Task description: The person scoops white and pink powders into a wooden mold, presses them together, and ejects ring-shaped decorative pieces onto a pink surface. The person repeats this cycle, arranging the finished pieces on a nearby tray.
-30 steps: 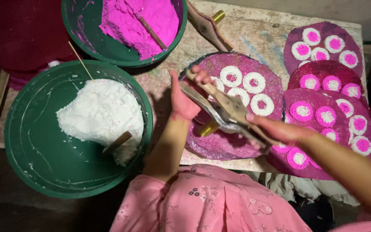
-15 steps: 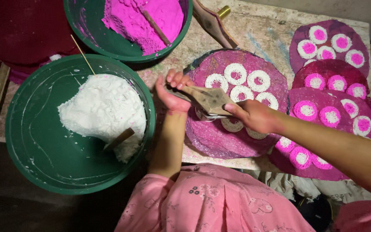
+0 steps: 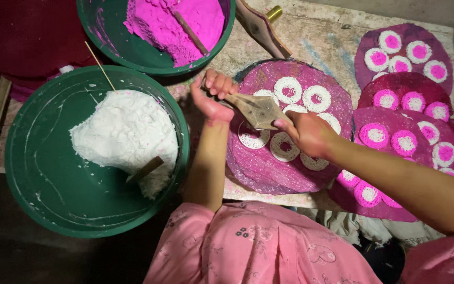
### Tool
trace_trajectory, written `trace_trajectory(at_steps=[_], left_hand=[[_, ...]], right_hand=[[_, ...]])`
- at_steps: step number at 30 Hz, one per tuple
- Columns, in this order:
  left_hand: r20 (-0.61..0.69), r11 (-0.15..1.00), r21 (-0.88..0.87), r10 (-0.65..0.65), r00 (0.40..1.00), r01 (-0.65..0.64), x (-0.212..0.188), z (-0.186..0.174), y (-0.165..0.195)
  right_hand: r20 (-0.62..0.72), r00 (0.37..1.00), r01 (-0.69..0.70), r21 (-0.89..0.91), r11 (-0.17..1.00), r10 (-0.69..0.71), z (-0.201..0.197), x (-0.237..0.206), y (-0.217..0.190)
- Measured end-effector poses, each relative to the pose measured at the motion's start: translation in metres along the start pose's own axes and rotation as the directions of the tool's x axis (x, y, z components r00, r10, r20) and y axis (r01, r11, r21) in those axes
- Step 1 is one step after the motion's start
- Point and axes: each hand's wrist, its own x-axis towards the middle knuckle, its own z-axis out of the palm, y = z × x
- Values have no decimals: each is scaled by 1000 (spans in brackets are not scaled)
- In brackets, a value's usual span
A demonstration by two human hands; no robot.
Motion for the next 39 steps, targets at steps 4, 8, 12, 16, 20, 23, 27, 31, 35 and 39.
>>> trace_trajectory(at_steps=[4, 8, 12, 16, 20, 23, 27, 31, 35, 39], left_hand=[[-109, 1000, 3, 5, 994, -5, -11, -2, 7], [-263, 999, -31, 4, 965, -13, -21, -10, -11], [-158, 986, -157, 29, 987, -54, -18, -19, -43], [-200, 983, 142, -85, 976, 115, -20, -16, -47], [-99, 320, 941, -38, 994, 106, -65, -10, -32], [46, -331, 941, -106, 993, -78, -101, 1, -25], [147, -644, 724, -205, 968, -246, -130, 11, -20], [96, -657, 732, -162, 982, -180, -134, 10, -19], [3, -604, 785, -219, 976, -138, -126, 6, -24], [-66, -651, 748, -269, 961, -131, -117, 0, -32]], right_hand=[[69, 995, 63, 83, 995, -69, 13, 4, 8], [173, 985, -2, 5, 1000, 1, 10, 2, 25], [152, 986, -57, -80, 995, 69, -15, 1, 42], [-6, 1000, -5, -72, 997, 5, -44, -13, 63], [-201, 979, 30, 213, 977, 13, -47, -42, 94], [-316, 949, 144, 373, 917, -20, -30, -57, 116], [-411, 911, 280, 551, 786, -36, 2, -72, 137], [-352, 935, 303, 755, 581, -30, 37, -82, 145], [-289, 957, 225, 779, 585, 17, 68, -75, 139], [-306, 952, 238, 762, 602, 11, 64, -69, 121]])
